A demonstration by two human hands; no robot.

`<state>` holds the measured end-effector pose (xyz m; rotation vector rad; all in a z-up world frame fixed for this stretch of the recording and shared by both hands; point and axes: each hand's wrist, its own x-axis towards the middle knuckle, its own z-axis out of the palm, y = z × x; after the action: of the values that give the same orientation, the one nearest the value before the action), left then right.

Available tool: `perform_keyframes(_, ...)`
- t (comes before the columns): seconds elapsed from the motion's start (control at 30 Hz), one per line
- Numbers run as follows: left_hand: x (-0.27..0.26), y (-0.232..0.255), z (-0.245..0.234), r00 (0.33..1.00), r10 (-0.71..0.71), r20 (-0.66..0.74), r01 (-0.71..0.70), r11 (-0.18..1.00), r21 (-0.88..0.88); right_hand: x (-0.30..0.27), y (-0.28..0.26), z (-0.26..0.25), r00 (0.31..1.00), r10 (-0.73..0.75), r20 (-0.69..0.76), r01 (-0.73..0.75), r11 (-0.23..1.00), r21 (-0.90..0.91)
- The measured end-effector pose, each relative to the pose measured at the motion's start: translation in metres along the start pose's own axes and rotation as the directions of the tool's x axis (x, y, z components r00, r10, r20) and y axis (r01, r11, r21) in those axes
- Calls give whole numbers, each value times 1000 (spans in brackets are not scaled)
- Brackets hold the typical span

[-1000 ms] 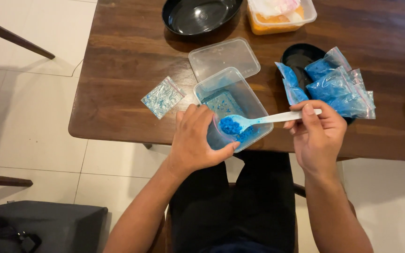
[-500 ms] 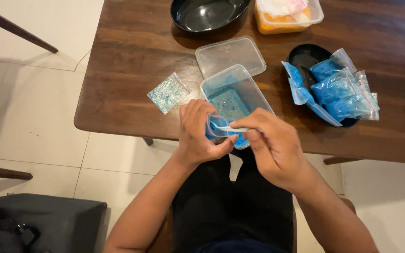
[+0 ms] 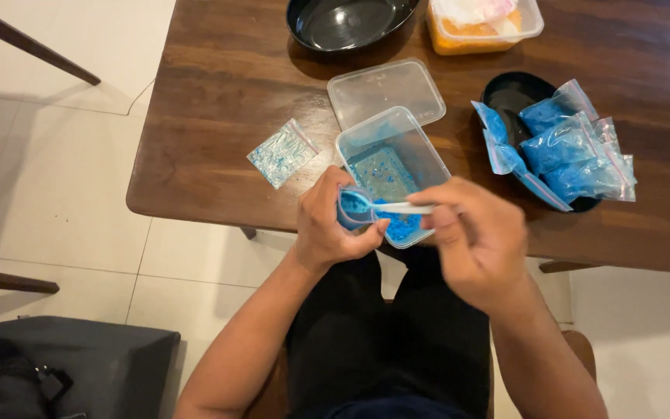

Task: Scooping blue granules from a plastic container into small zip-lock bags using a spoon.

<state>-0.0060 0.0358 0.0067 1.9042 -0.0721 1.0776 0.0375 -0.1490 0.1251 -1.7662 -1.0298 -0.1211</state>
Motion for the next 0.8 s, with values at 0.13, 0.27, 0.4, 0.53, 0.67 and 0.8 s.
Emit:
perform_keyframes(0.13,3,1,-2,999,-35,15,35,999,-15,-4,7,-12,991,72,-115,-69,997,34)
perform_keyframes(0.27,0,-1,0,989,-130,69,128,991,26,-17,34,-23,910,299,-287,-231,941,247)
perform_keyframes(0.4,6,2,2,979,-185,81,185,983,3,-29,61,-32,841,392,-373,-312,914,258)
perform_keyframes(0.53,-8,-28,13,967,-252,26,253,961,-107,-32,74,-22,894,221,-390,-225,974,36)
perform_keyframes(0.67,-6,-18,17,911,-409,60,407,912,38,-36,73,-7,951,137,-278,-182,973,-140)
perform_keyframes(0.8,-8,-21,21,856,-517,29,512,854,96,-44,76,-2,983,63,-170,-100,971,-216)
